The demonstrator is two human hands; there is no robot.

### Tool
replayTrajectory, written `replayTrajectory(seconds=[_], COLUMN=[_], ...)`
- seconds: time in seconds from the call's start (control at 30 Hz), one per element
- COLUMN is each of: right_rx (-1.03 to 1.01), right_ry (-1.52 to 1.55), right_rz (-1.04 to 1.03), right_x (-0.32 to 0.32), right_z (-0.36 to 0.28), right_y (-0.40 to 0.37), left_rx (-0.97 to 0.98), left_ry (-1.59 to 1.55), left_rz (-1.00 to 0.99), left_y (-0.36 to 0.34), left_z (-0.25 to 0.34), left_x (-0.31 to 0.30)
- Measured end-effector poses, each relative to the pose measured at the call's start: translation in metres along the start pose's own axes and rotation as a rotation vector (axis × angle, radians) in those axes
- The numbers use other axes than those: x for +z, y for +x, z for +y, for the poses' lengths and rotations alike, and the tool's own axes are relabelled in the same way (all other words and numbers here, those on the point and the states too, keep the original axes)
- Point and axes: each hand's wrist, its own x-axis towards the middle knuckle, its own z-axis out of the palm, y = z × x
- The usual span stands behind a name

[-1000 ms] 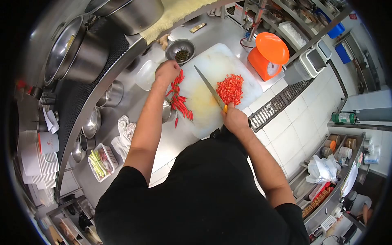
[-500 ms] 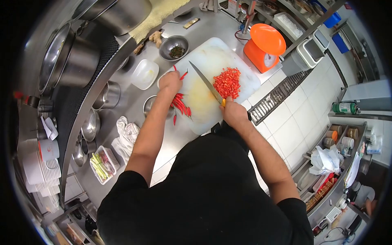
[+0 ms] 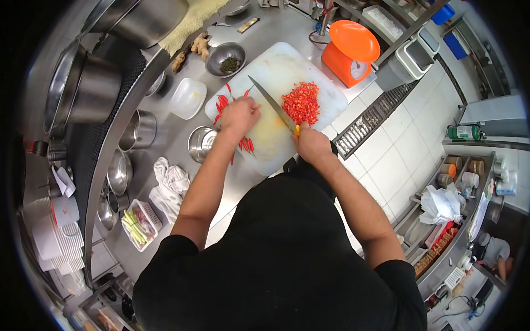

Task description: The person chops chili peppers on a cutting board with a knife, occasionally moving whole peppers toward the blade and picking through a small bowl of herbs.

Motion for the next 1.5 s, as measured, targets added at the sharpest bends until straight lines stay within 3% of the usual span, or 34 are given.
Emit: replayTrajectory(seconds=[0.07,0.2,0.6,1.5], right_rx=[0.001,-0.007,0.000,-0.026], right_ry=[0.000,-0.006,-0.067,-0.054], right_rz=[-0.012,-0.018,-0.114,-0.067], right_x=[0.000,-0.006,-0.029,-0.013], right_z=[-0.001,-0.003,-0.034,-0.037], right_y=[0.001,0.002,-0.014,0.002], left_rx=[0.107,0.090,0.100,0.080], left_ry=[-0.043,-0.202,-0.350,-0.227], left_rz=[-0.057,-0.074,0.052,-0.008], left_y=[-0.013,-0.026,-0.043,-0.036], left_z=[0.019,0.035,0.004,0.019], left_x=[0.011,0.039,0.054,0.052])
